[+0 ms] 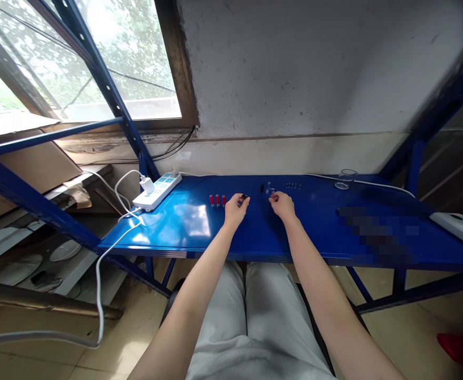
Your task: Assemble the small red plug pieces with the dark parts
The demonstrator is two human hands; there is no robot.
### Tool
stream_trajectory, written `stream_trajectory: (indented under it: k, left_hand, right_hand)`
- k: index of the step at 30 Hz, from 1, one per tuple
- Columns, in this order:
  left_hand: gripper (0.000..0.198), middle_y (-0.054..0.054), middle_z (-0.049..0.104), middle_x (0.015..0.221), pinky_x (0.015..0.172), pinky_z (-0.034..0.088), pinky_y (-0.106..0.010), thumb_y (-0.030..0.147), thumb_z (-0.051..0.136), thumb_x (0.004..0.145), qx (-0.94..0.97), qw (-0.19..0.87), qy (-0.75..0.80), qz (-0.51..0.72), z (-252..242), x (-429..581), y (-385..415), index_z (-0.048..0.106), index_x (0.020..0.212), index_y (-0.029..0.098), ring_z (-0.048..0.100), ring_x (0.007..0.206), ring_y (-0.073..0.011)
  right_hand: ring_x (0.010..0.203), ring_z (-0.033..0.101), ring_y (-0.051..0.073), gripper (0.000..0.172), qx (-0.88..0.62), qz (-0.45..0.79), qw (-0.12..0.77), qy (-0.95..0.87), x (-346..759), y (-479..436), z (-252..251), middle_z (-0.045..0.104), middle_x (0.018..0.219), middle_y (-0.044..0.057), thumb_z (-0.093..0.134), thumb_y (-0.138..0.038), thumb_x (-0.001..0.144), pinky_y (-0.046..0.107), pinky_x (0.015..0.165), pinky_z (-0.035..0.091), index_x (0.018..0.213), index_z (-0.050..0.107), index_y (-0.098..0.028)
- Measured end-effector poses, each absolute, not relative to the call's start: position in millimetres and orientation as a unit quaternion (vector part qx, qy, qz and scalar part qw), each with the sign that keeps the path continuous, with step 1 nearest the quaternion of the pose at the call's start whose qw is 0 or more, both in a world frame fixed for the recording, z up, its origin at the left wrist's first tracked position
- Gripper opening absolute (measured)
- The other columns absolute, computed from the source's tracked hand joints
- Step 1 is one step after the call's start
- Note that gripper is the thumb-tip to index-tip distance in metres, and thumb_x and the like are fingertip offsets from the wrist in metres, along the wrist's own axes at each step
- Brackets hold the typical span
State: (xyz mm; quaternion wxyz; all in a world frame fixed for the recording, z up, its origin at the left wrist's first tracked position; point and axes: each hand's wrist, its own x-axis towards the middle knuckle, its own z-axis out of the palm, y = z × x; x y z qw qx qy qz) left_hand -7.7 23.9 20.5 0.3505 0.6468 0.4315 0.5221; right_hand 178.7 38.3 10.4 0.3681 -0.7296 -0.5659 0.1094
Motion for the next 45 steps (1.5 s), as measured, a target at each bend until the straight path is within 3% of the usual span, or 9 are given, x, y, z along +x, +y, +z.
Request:
stream_trajectory:
  k: [8,21,31,45]
  left_hand:
    - [0.018,-0.003,0.061,0.073,0.051,0.036,-0.021,0.036,0.06,0.077,0.694,0.292,0.438,0.491,16.0,-5.9,23.8,0.064,0.084,0.02,0.05,0.055,-0.0107]
    - [0.018,-0.004,0.065,0.077,0.061,0.043,-0.024,0.033,0.056,0.08,0.733,0.218,0.526,0.371,24.7,17.7,36.9,0.065,0.083,0.017,0.058,0.07,-0.0147]
    - [0.013,-0.005,0.067,0.084,0.068,0.045,-0.026,0.029,0.058,0.079,0.729,0.205,0.575,0.312,17.4,60.8,81.9,0.065,0.083,0.019,0.06,0.081,-0.0179]
    - [0.019,-0.009,0.067,0.094,0.079,0.044,-0.03,0.031,0.059,0.079,0.749,0.123,0.602,0.248,15.5,73.4,98.8,0.068,0.09,0.018,0.057,0.096,-0.0216]
  right_hand:
    - [0.07,0.062,0.022,0.014,-0.769,0.151,0.327,-0.528,196.3,58.2,20.9,0.067,0.077,0.01,0.063,-0.03,0.071,0.03,0.059,0.042,0.073,0.067,-0.017]
    - [0.079,0.064,0.02,0.022,-0.773,0.108,0.249,-0.574,186.9,71.4,21.2,0.069,0.08,0.007,0.059,-0.037,0.077,0.024,0.061,0.043,0.079,0.071,-0.019]
    - [0.089,0.063,0.023,0.024,-0.753,0.076,0.251,-0.603,190.4,72.9,11.5,0.07,0.092,0.007,0.056,-0.037,0.078,0.027,0.067,0.044,0.087,0.072,-0.021]
    - [0.082,0.064,0.022,0.024,-0.743,0.078,0.269,-0.608,191.4,72.4,8.2,0.07,0.087,0.006,0.057,-0.038,0.079,0.026,0.063,0.045,0.089,0.072,-0.021]
